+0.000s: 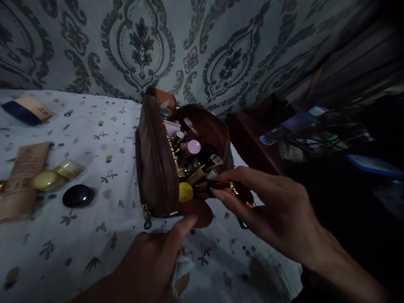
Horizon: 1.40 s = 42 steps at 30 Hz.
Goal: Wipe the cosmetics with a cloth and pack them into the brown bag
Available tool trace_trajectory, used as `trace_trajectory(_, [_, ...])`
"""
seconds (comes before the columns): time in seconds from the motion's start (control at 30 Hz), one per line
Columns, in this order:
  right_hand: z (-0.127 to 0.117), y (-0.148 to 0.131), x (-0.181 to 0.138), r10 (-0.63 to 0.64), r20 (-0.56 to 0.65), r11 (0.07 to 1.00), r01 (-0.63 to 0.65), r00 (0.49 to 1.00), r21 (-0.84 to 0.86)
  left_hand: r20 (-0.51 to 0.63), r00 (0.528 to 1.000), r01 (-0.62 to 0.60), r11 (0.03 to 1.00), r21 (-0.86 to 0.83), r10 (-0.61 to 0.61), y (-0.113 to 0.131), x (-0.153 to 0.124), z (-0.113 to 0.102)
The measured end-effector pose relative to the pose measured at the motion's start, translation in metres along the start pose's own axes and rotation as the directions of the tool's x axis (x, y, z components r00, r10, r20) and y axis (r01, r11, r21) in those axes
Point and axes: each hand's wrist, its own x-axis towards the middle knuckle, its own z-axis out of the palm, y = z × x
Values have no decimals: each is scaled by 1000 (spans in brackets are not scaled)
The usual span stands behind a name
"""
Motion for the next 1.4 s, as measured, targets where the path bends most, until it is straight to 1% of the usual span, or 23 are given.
trace_trajectory(0.07, [2,-1,2,-30,65,999,32,997,-25,-6,999,-36,999,-5,35,-5,0,5])
trace_trajectory(0.13, [6,-1,5,-29,137,997,39,990,-66,3,998,-67,998,-15,67,-13,-1,12])
trace_trajectory(0.2, [9,0,6,-3,196,994,24,981,-105,51,997,-63,998,-26,64,-19,-1,19])
trace_trajectory(0.27, [11,1,7,22,214,993,4,976,-121,99,994,-36,999,-30,38,-24,-2,23])
trace_trajectory(0.33, [10,3,7,35,215,994,-11,976,-113,113,993,-31,999,-41,36,-26,-4,25])
trace_trajectory(0.57, [0,3,11,48,299,998,-33,953,-55,80,996,-43,997,-59,48,-29,-4,26])
trace_trajectory(0.7, [1,4,11,47,287,999,-37,957,-41,21,999,-43,995,-90,45,-27,-2,16])
trace_trajectory(0.8, [2,7,10,65,278,998,-66,958,-6,-2,999,-37,995,-91,37,-25,-1,8])
trace_trajectory(0.93, [0,8,11,81,292,995,-95,953,35,-20,999,-42,995,-86,40,-29,5,9])
trace_trajectory(1.0, [-2,8,13,80,316,995,-95,945,32,-19,999,-32,996,-85,31,-32,7,12])
trace_trajectory(1.1, [-3,8,16,81,345,996,-92,935,16,21,1000,25,994,-102,-22,-32,6,12])
trace_trajectory(1.2, [-2,9,17,70,321,997,-79,944,15,57,997,65,991,-115,-59,-25,3,6])
trace_trajectory(1.3, [-1,8,17,59,289,997,-69,956,25,43,998,46,992,-114,-41,-18,5,-1])
trace_trajectory(1.4, [-4,7,16,64,287,997,-76,956,32,9,1000,5,995,-103,-4,-15,10,-4])
